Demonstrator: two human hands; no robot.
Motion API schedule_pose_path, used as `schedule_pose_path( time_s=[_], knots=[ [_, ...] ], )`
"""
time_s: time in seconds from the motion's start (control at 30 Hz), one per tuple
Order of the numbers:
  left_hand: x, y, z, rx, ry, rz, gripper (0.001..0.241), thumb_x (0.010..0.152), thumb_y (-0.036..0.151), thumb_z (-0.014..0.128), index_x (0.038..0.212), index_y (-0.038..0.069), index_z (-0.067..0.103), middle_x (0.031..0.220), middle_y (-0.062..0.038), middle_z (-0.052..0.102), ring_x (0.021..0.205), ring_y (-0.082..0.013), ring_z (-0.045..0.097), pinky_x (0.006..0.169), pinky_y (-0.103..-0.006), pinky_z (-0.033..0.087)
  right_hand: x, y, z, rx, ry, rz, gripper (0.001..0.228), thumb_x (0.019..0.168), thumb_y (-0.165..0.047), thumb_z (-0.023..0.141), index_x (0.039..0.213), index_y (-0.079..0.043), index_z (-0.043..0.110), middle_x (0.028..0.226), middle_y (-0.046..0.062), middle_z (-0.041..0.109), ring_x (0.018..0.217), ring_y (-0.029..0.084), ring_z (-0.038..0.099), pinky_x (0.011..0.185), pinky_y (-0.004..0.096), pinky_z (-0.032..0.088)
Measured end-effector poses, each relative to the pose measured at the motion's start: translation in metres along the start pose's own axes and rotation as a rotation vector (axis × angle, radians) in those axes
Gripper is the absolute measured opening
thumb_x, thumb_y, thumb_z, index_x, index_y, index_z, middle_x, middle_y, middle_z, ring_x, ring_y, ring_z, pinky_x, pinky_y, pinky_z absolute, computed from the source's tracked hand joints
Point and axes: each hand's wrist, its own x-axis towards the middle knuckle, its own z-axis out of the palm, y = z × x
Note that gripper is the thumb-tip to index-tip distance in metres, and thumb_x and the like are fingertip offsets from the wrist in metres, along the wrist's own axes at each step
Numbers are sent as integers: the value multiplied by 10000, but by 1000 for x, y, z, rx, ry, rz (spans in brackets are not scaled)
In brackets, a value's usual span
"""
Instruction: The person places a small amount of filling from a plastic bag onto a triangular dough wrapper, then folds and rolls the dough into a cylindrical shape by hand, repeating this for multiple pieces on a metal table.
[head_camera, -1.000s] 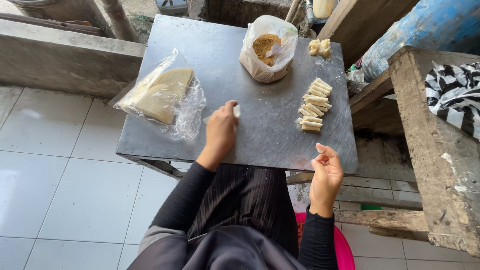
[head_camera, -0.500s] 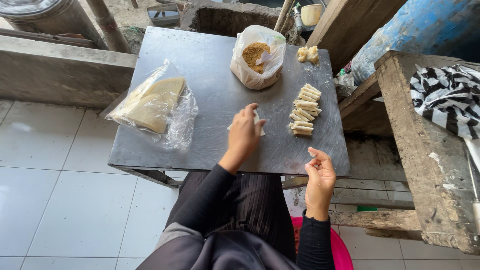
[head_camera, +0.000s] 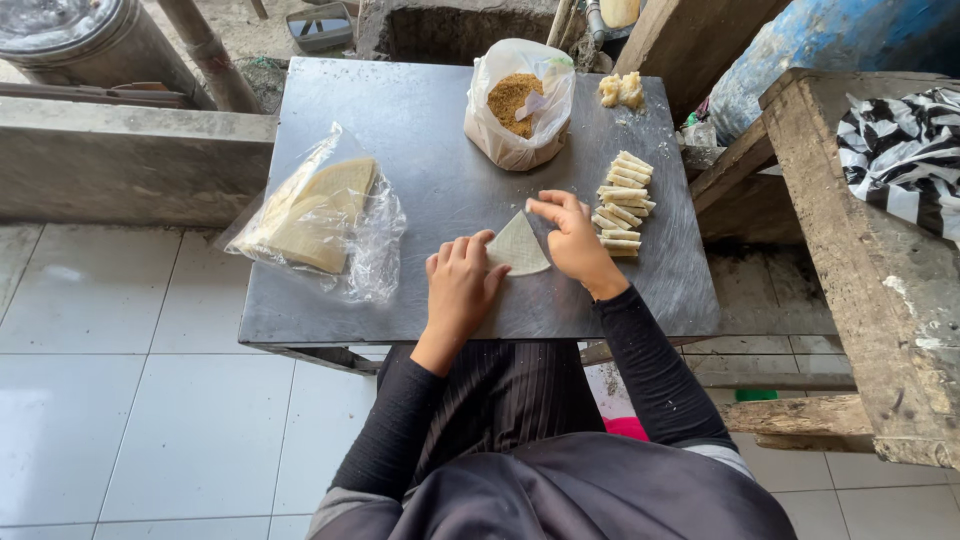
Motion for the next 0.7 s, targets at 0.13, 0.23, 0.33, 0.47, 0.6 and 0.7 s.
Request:
schedule_pose_path(
  time_s=[0.13,0.23,0.33,0.47,0.6,0.7],
  knots=[
    [1,-2,-1,-23,33,13,489,885,327,759,1296,108,609,1147,-62,670,1087,-262,597,909,-422,395,5,0,9,-5,-94,54,659,758,117,416,1288,-137,716,1507,93,509,1427,307,363,1168,389,315],
    [0,-5,1,-23,3,18,475,880,284,749,1305,120,615,1141,-35,676,1105,-242,602,940,-419,391,4,-5,11,-110,-101,42,664,747,117,432,1286,-142,722,1527,101,488,1444,317,341,1174,462,212],
    [-1,-6,2,-16,7,17,475,869,282,755,1297,127,617,1149,-39,674,1112,-242,600,953,-425,384,2,-8,10,-162,-106,13,666,761,112,443,1294,-167,729,1560,106,458,1461,326,319,1173,503,150],
    [1,-5,2,-12,0,5,479,861,284,760,1292,128,620,1151,-43,669,1110,-245,597,952,-428,383,0,-16,13,-291,-113,-25,676,769,102,471,1310,-214,728,1593,103,429,1465,324,324,1163,505,160],
    [0,-4,0,-16,-6,0,469,869,279,758,1291,126,620,1158,-44,664,1113,-246,595,955,-425,385,-2,-26,9,-537,-114,-136,677,752,79,537,1335,-213,719,1620,135,375,1461,374,293,1140,533,162],
    [-1,-4,0,-13,-4,2,461,875,283,754,1288,126,621,1163,-44,663,1112,-242,596,958,-423,384,-6,-31,7,-761,-47,-239,603,813,14,592,1354,-225,710,1633,126,359,1467,372,298,1147,561,177]
  ],
)
